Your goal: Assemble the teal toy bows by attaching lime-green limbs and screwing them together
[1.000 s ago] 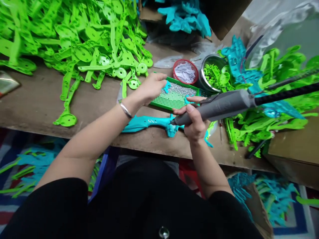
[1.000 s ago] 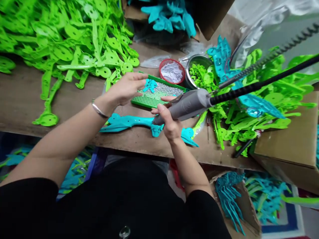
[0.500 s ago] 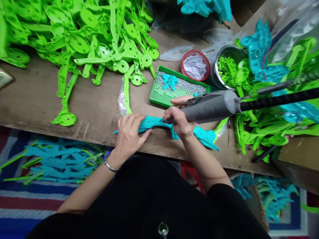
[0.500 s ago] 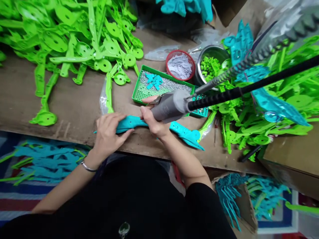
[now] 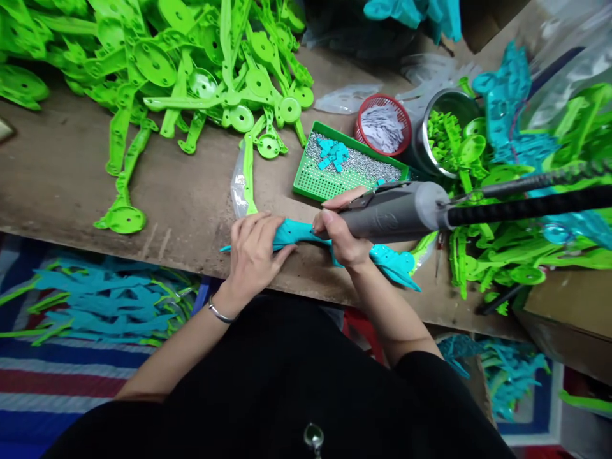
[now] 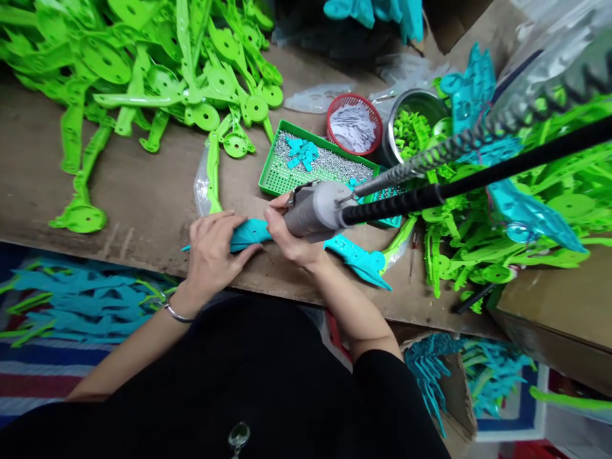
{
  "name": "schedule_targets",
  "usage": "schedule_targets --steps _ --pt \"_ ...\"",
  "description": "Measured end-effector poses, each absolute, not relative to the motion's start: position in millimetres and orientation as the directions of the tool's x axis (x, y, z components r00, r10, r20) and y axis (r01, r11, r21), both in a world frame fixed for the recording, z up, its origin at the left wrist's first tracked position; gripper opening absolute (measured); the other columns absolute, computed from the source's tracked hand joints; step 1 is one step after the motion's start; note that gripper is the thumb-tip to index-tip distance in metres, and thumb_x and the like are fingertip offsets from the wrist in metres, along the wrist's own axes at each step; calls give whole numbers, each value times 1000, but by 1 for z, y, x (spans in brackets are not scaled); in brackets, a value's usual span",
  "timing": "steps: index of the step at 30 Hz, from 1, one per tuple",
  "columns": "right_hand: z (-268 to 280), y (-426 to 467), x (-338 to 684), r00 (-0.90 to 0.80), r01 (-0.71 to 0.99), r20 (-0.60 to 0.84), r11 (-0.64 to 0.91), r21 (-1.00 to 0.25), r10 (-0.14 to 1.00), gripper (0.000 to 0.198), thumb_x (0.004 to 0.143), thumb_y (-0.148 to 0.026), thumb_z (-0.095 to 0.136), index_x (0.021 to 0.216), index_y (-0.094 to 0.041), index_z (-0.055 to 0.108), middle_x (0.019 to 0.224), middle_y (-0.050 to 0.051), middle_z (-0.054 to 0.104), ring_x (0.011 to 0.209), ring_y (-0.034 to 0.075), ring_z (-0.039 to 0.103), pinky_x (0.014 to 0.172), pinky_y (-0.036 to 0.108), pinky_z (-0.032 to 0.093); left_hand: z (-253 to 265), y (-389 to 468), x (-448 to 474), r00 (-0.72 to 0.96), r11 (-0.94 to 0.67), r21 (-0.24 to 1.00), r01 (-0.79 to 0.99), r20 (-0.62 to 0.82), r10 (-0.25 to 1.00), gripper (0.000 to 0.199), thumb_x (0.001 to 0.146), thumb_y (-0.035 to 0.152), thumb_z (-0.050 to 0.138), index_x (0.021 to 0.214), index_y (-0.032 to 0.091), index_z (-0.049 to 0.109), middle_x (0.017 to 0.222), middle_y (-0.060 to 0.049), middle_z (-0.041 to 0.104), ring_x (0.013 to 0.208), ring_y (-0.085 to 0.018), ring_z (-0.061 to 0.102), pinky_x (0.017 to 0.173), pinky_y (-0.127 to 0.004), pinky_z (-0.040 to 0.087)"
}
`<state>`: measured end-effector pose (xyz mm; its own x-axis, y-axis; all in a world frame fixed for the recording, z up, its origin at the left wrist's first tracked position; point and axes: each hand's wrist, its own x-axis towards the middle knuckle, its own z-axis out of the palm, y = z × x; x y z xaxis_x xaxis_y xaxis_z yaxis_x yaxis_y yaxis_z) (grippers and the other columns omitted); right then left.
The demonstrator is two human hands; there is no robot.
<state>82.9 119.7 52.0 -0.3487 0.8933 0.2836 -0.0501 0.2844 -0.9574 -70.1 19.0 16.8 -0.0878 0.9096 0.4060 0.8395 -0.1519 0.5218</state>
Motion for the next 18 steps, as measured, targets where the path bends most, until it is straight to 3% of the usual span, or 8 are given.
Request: schedule_targets --steps 4,9,12,18 --pt "52 119 80 -276 -150 343 312 -938 898 19 89 -40 70 101 -28 61 57 -9 58 48 11 61 50 26 53 17 20 -70 -90 -146 516 844 405 910 42 93 45 67 122 15 62 114 -12 73 118 -29 62 103 -43 40" --pt "54 119 79 -290 -121 322 300 -946 901 20 89 -41 70 90 -25 60 56 -9 59 47 11 62 49 25 53 17 20 -71 -95 -146 514 845 413 906 44 91 44 69 122 14 62 112 -13 73 116 -30 63 101 -44 42" --pt "56 120 80 -278 -98 322 306 -947 905 22 88 -43 71 93 -24 60 57 -8 59 48 11 62 50 26 54 18 19 -69 -74 -157 507 848 407 911 40 92 39 68 123 15 63 115 -13 73 119 -31 62 103 -46 42" --pt "56 121 81 -318 -157 335 299 -941 887 17 91 -38 69 100 -28 58 58 -10 58 46 11 58 47 26 49 18 15 -47 9 -185 380 906 420 907 26 95 22 61 120 22 70 130 -13 68 124 -31 59 111 -56 37"
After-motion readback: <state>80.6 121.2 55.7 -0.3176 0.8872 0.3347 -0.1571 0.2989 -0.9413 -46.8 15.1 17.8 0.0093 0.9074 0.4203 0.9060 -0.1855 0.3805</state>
